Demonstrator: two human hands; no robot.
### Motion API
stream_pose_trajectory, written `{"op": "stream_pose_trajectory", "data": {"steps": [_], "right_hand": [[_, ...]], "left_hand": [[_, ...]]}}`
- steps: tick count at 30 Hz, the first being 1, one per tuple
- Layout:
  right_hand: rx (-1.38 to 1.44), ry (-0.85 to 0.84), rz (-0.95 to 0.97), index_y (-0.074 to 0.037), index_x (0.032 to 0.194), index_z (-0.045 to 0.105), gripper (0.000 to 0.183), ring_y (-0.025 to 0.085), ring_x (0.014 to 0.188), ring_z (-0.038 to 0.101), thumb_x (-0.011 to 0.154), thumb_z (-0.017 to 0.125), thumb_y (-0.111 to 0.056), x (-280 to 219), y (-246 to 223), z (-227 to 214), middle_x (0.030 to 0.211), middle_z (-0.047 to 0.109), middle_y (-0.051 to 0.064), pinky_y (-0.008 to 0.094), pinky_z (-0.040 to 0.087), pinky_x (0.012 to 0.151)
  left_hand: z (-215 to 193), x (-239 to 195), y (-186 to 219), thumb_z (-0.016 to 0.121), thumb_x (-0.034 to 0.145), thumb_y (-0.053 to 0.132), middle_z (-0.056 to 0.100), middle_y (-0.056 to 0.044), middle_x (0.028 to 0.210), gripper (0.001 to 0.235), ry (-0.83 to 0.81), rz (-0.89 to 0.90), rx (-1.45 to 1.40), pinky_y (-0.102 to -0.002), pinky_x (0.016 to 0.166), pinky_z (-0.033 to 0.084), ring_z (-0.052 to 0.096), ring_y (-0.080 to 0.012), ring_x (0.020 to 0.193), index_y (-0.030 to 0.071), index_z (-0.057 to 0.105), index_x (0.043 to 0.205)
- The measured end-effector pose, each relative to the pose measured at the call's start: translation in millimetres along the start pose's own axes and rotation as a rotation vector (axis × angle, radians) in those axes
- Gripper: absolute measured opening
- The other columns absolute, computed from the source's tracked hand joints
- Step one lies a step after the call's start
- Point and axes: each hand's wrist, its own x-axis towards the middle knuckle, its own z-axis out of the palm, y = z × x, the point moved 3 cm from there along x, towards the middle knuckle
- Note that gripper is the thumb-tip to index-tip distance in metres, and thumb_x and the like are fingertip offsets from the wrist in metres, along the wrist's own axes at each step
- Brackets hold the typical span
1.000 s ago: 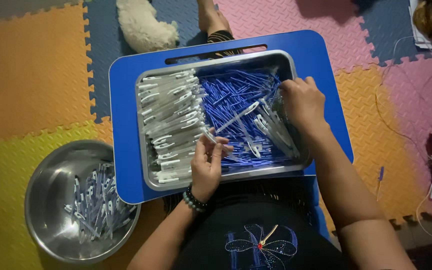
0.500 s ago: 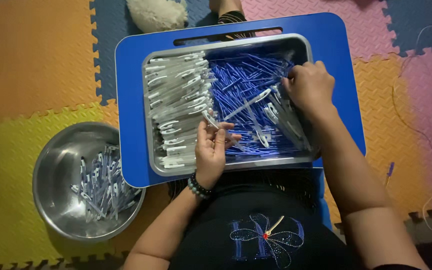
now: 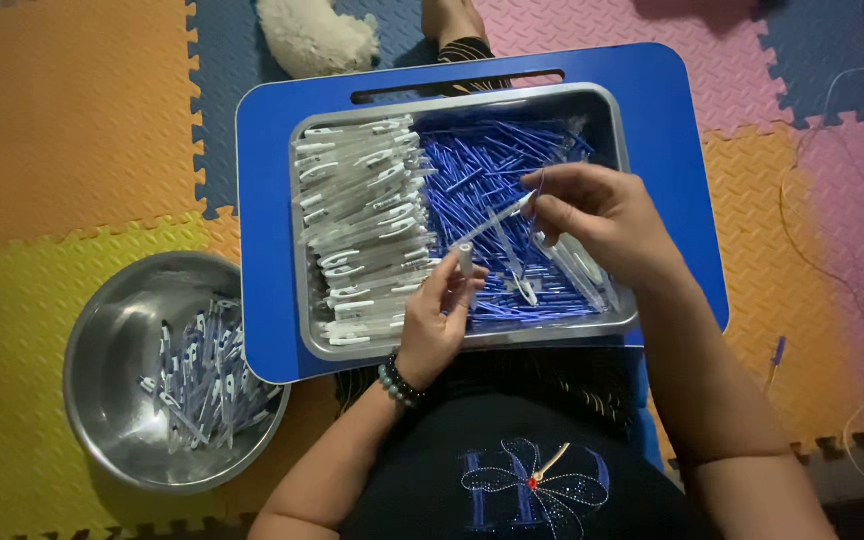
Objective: The person assembles pens by inserting blue ink cartridges into white pen barrels. They pick up a barrel and a cartridge, insert the cartridge into the barrel, and place the completed pen into a metal bowl.
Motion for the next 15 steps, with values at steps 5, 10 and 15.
{"op": "stream_pose_trajectory", "data": {"steps": [5,10,15], "right_hand": [[-0.001,0.018,-0.047,0.013,0.124,0.067,0.027,0.029,0.084,0.074,0.098,0.069,0.008,-5.6,-3.6,5.2,0.102,0.074,0.028,0.040,0.065,0.068],[-0.108,-0.013,-0.028,0.010,0.124,0.071,0.028,0.028,0.089,0.074,0.096,0.073,0.007,-8.7,-6.7,11.1,0.102,0.076,0.024,0.040,0.065,0.073],[-0.560,-0.112,-0.211,-0.005,0.117,0.080,0.019,0.031,0.085,0.078,0.099,0.074,-0.003,-13.6,-14.6,16.1,0.101,0.077,0.015,0.040,0.063,0.071]], "left_hand": [[0.9,2.5,6.2,0.061,0.105,-0.002,0.076,-0.023,0.115,0.046,-0.011,0.015,0.009,-0.045,0.087,0.065,0.079,-0.0349,0.100,0.000,0.053,0.149],[0.1,3.7,7.6,0.061,0.105,-0.001,0.077,-0.022,0.113,0.043,-0.018,0.027,0.031,-0.044,0.085,0.065,0.079,-0.0350,0.099,0.002,0.058,0.148],[1.4,3.4,7.8,0.062,0.104,-0.001,0.077,-0.020,0.114,0.045,-0.032,0.032,0.058,-0.043,0.086,0.066,0.079,-0.0353,0.102,0.008,0.061,0.148]]}}
